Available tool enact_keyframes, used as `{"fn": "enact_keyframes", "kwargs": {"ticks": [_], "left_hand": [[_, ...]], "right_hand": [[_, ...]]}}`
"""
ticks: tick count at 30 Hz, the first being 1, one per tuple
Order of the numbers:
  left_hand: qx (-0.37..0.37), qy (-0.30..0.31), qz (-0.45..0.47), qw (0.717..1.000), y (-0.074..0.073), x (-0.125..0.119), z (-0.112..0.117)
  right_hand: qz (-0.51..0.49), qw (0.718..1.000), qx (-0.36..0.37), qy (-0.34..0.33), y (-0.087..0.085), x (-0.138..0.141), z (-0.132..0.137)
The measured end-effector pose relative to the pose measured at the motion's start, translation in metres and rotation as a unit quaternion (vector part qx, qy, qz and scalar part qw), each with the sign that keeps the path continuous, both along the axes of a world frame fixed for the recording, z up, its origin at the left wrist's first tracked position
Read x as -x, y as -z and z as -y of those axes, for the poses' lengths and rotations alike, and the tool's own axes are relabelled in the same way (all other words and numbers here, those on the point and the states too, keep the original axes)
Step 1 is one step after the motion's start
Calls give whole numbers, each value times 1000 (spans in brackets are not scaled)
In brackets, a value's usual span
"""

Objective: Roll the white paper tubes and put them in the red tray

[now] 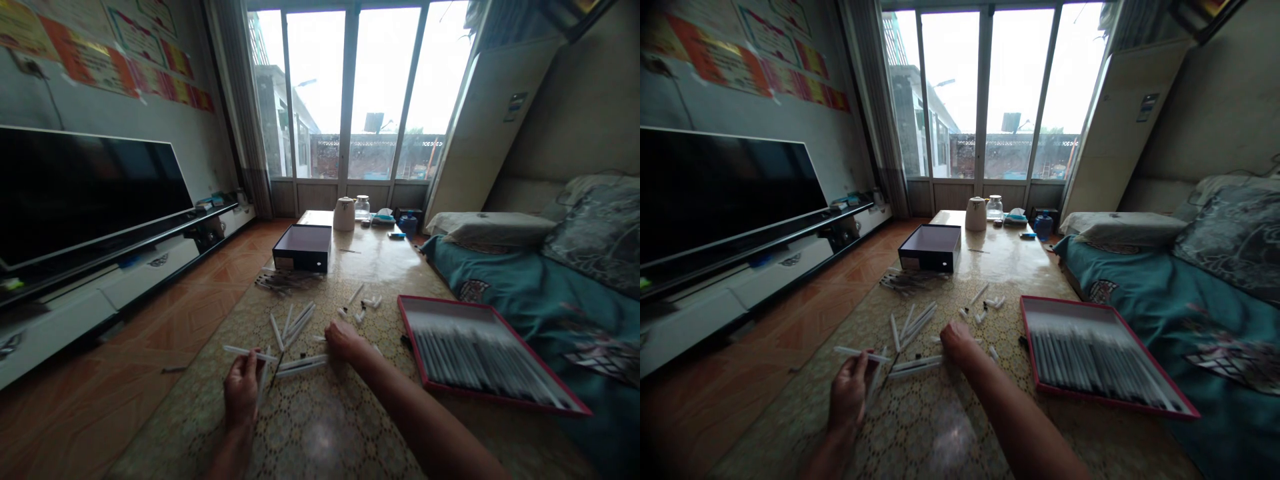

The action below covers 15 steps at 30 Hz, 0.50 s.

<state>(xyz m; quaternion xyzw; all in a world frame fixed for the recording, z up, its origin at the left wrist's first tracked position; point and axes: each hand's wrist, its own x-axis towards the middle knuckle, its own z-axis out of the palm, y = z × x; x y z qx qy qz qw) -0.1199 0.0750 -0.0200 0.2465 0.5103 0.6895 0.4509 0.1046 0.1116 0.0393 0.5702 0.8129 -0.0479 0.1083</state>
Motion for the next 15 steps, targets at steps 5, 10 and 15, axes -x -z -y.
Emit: {"fn": "enact_keyframes", "kwargs": {"ticks": [5, 10, 15], "left_hand": [[-10, -43, 66, 997, -1, -21, -4], [-11, -19, 14, 1000, -3, -19, -5], [-11, -3, -86, 996, 3, -3, -5]], "right_hand": [[-11, 999, 20, 49, -1, 1, 3], [-52, 994, 1, 92, -11, -8, 6], [-89, 978, -61, 178, -27, -54, 7]]}}
